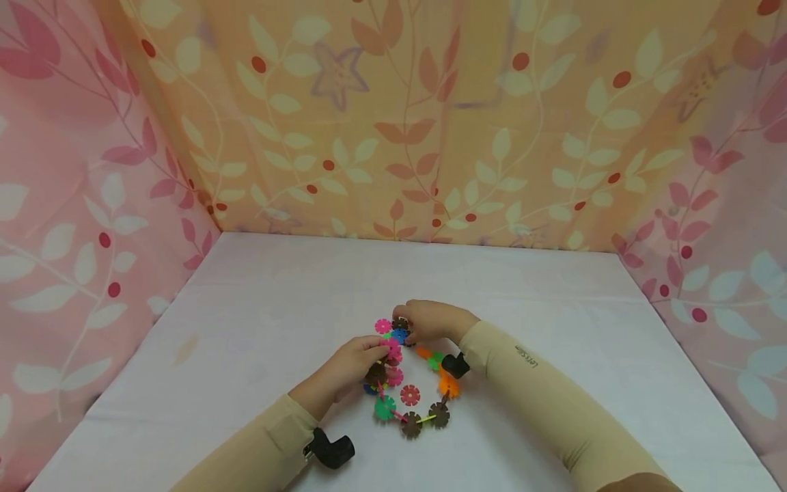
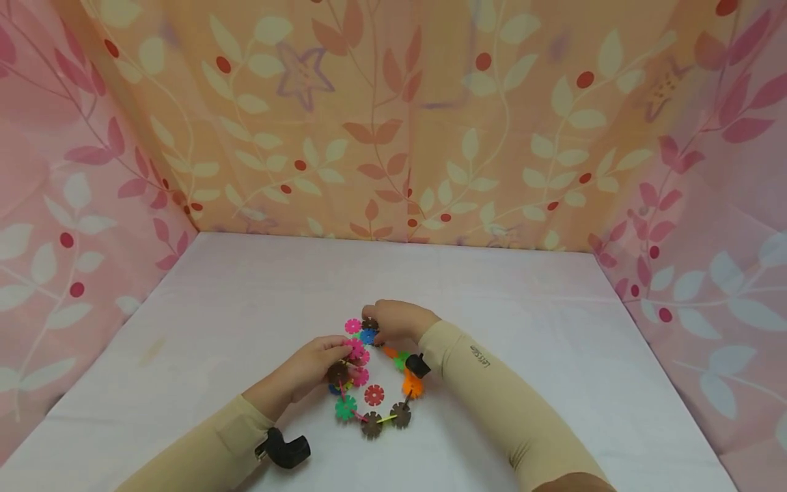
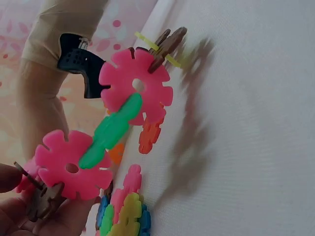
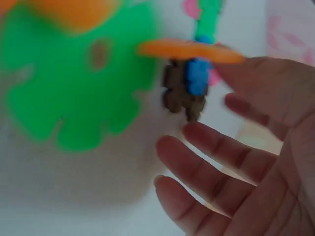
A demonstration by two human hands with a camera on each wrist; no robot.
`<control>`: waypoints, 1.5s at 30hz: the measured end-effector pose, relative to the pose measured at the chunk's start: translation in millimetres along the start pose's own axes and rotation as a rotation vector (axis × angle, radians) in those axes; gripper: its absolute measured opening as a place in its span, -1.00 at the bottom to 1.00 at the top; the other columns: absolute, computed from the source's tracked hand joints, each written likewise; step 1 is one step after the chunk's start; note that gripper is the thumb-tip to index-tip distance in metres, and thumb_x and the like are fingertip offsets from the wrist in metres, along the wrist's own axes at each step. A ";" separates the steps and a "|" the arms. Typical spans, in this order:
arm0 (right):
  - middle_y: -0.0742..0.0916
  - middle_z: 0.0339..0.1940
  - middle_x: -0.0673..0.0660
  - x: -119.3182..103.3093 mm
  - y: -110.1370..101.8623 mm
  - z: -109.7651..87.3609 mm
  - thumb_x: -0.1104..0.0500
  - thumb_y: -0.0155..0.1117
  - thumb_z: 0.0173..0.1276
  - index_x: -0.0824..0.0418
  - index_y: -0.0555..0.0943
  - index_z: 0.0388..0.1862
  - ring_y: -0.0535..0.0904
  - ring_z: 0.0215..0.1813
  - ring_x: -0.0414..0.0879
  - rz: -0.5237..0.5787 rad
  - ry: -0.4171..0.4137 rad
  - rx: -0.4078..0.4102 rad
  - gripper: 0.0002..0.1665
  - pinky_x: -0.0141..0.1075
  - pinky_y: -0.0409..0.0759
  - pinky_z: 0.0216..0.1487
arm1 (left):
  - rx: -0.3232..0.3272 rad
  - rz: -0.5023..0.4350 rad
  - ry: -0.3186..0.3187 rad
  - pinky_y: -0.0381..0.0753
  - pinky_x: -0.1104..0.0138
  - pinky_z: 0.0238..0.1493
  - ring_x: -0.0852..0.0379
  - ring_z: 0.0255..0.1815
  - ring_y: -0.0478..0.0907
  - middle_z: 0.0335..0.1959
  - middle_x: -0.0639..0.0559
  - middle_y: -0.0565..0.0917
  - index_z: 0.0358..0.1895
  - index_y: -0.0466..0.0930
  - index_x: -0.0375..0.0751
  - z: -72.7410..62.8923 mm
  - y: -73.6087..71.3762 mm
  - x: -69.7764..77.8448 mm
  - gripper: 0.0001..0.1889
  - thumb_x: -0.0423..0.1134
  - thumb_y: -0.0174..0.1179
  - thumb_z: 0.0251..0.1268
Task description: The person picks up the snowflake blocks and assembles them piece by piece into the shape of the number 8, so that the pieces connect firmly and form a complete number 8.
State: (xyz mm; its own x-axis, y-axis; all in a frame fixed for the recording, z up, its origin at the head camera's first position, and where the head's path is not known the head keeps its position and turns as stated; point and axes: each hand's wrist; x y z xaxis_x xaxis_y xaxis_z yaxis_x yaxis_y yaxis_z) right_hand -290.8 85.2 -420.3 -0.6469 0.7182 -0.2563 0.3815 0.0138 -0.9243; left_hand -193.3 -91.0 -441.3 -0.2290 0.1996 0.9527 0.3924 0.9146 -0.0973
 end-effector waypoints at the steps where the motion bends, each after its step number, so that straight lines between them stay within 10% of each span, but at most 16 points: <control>1: 0.58 -0.19 0.04 -2.1 1.0 2.3 0.07 0.33 0.17 0.05 0.47 0.13 0.49 -0.19 -0.11 -0.039 -0.002 -0.014 -0.48 -0.27 0.50 -0.02 | -0.007 -0.011 0.001 0.58 0.29 -0.37 0.07 -0.41 0.60 -0.39 -0.19 0.63 -0.25 0.48 -0.39 0.1 -0.3 -0.3 -0.72 -0.18 -0.06 0.39; 8: 0.48 -0.34 -0.01 -8.6 4.5 7.4 0.10 0.33 0.17 0.07 0.49 -0.17 0.43 -0.33 -0.16 -0.180 0.021 -0.044 -0.73 -0.36 0.51 -0.16 | -0.042 -0.055 -0.010 0.60 0.26 -0.39 0.03 -0.42 0.62 -0.38 -0.22 0.64 -0.27 0.47 -0.43 0.5 -1.1 0.6 -0.72 -0.24 -0.10 0.41; 29: 0.52 -0.42 -0.03 -1.6 7.2 6.1 0.19 0.37 0.12 0.08 0.48 -0.31 0.41 -0.32 -0.18 0.039 -0.104 -0.033 -0.77 -0.42 0.45 -0.24 | -0.038 -0.089 -0.006 0.61 0.24 -0.33 -0.06 -0.32 0.65 -0.32 -0.27 0.62 -0.25 0.42 -0.41 0.5 -5.1 -3.5 -0.76 -0.25 -0.12 0.42; 45: 0.59 -0.51 -0.16 -6.3 -2.7 -39.8 0.16 0.32 0.17 0.15 0.73 -0.38 0.45 -0.46 -0.31 0.217 -0.257 0.292 -0.90 -0.47 0.50 -0.34 | -0.015 -0.121 -0.003 0.60 0.27 -0.24 -0.02 -0.29 0.65 -0.26 -0.30 0.65 -0.12 0.47 -0.49 2.8 -5.0 -5.2 -0.67 -0.21 -0.10 0.42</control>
State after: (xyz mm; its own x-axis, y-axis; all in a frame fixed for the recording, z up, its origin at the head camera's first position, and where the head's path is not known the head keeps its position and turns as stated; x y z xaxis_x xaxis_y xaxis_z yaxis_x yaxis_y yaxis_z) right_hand -261.5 108.3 -404.9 -0.7299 0.4856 -0.4810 0.3480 -0.3418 -0.8730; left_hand -196.6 -95.7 -446.6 -0.2783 0.0889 0.9564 0.3748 0.9268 0.0229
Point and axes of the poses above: each hand's wrist, its own z-axis towards the middle knuckle, its own y-axis out of the palm, x = y × z
